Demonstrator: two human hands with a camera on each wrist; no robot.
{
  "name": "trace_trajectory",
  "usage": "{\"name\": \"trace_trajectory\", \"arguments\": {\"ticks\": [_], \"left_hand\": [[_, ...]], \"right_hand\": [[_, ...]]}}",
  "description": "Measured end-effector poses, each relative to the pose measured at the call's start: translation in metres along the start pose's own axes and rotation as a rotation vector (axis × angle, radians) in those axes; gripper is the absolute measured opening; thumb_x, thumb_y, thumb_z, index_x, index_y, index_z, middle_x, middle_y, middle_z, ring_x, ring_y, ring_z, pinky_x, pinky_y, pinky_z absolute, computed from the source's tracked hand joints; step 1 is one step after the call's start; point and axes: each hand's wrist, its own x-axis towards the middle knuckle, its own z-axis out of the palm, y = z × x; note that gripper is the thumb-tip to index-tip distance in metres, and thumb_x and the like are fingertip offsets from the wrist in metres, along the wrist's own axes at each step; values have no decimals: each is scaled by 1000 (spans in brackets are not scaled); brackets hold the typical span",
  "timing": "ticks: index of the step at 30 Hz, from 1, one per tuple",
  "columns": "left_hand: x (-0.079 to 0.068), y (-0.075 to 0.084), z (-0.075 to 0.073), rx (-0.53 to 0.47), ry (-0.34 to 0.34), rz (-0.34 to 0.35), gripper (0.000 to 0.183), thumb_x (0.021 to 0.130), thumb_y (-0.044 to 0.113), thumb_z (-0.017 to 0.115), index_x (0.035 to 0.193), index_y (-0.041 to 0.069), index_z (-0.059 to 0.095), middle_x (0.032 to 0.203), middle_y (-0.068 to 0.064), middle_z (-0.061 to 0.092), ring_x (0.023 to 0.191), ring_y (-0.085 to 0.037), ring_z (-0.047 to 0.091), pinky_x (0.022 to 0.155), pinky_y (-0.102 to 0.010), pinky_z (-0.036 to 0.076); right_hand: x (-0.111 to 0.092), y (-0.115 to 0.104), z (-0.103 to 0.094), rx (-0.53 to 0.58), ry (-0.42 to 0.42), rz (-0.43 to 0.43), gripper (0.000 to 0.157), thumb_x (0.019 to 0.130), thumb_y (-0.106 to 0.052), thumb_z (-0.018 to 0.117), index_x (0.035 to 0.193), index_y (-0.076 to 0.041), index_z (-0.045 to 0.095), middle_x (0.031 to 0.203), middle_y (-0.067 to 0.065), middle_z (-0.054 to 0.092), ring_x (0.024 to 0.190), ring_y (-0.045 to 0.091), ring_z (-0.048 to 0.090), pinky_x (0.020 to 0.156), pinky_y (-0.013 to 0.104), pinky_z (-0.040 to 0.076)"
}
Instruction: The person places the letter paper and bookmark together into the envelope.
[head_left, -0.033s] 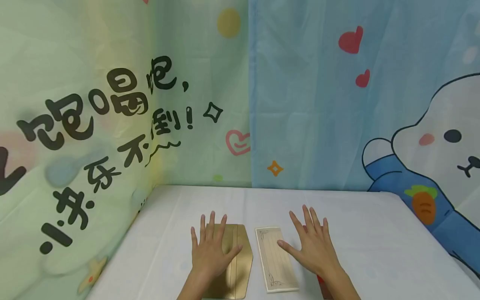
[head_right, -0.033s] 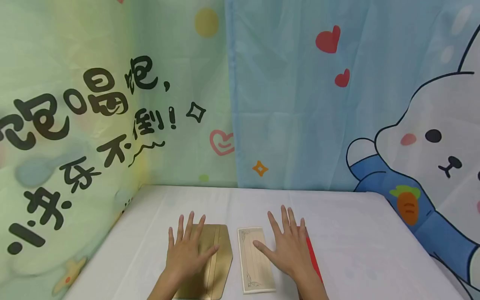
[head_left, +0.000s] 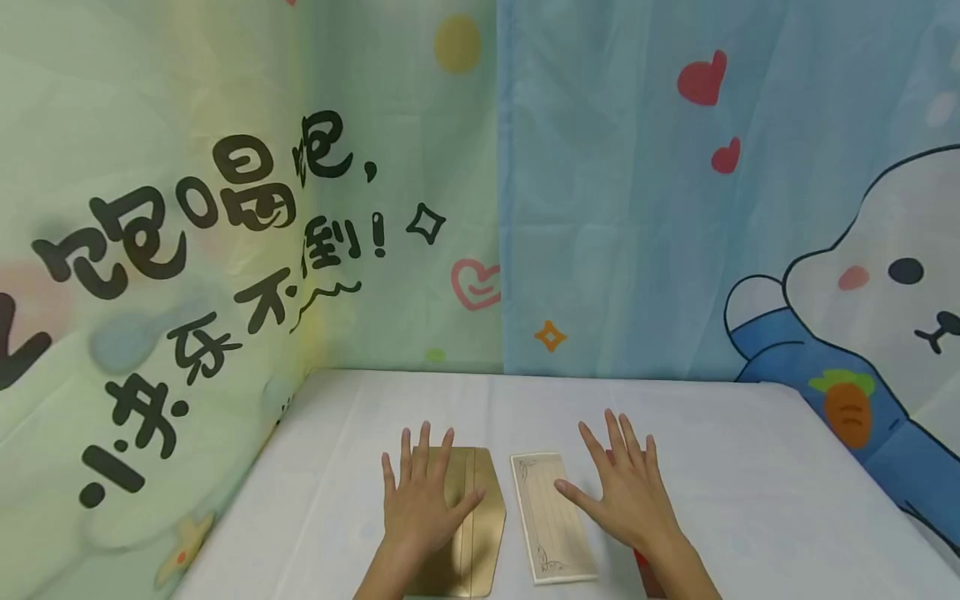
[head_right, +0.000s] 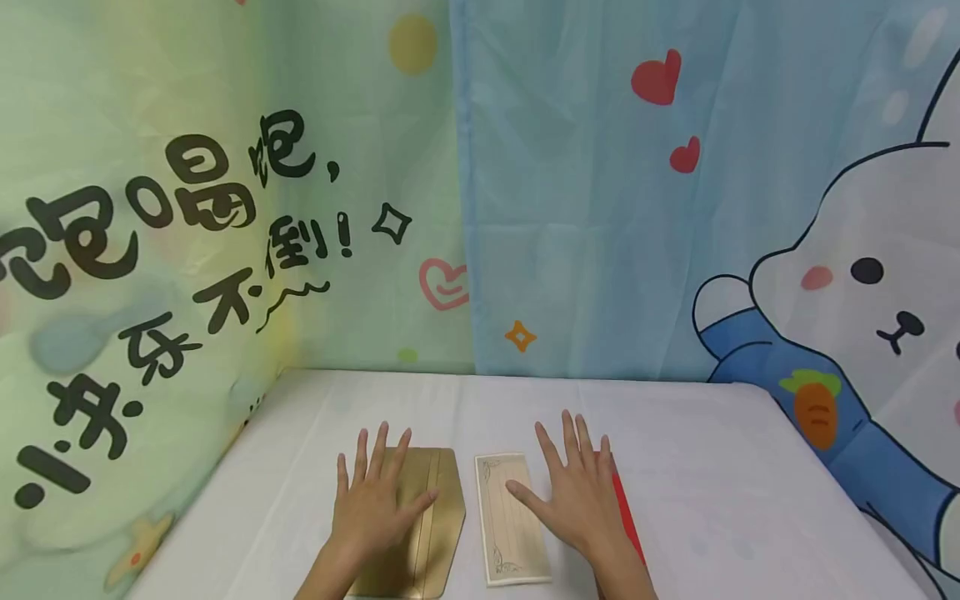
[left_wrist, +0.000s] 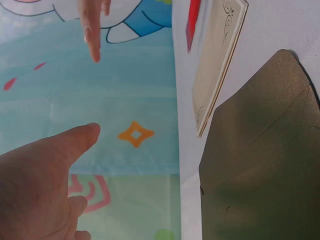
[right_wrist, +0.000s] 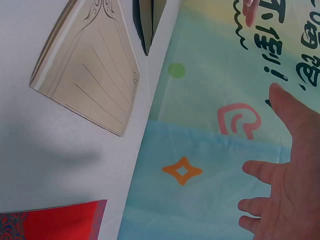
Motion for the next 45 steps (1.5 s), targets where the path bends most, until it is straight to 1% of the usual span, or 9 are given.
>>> {"name": "trace_trajectory", "arguments": {"ticks": [6,10,15,18,22,26,32,35,45], "left_hand": [[-1,-1,0,-2,16,2,83,81,65,48,147,20,25,152,-14,15,138,-35,0,103,-61,4],[-1,-2,1,-3,55,-8,78,84,60,49,146,18,28,151,-17,17,137,-39,5,103,-61,10],[-2,-6,9,-45,132,-17,73,84,50,56,143,13,34,145,-21,27,132,-45,21,101,-60,22],[-6,-11,23,-64,136,-5,73,84,47,58,142,11,35,143,-22,31,129,-45,26,98,-61,26],[-11,-18,45,-59,79,8,72,85,45,57,143,9,33,144,-23,29,129,-47,25,95,-63,28],[-16,-24,61,-70,-9,5,75,86,48,54,145,10,27,146,-23,24,130,-50,19,96,-65,24],[-20,-29,75,-55,-143,13,75,87,57,47,145,14,29,149,-20,19,134,-47,11,100,-63,17],[-22,-30,80,-20,-192,17,73,88,60,41,145,17,30,150,-18,19,135,-45,9,103,-61,15],[-24,-16,85,-10,-202,26,68,90,58,38,143,16,35,147,-22,23,135,-45,10,102,-62,11]], "right_hand": [[-1,0,5,14,12,-10,81,79,-63,54,140,-10,41,148,24,20,138,37,7,102,63,5],[0,-5,11,58,37,4,76,80,-53,61,138,-8,43,146,26,23,135,40,13,100,65,11],[2,-25,29,216,74,118,64,80,-30,69,133,-3,47,138,24,37,126,42,32,99,60,24],[1,-39,46,337,89,205,54,80,-21,68,128,-3,51,132,20,47,120,37,42,96,55,33],[-3,-51,69,396,98,206,43,80,-13,67,121,-3,57,125,18,53,114,36,48,91,53,39],[-9,-51,86,306,67,107,43,77,-7,70,118,1,60,126,23,51,117,40,46,92,56,37],[-18,-47,99,178,-143,62,52,83,-23,66,128,-1,53,139,26,36,129,44,29,98,63,22],[-22,-46,101,165,-201,54,53,86,-28,61,131,-2,50,140,28,33,130,45,25,99,63,20],[-25,-32,100,146,-176,116,53,87,-27,60,132,-3,49,139,30,33,130,47,24,100,63,18]]}}
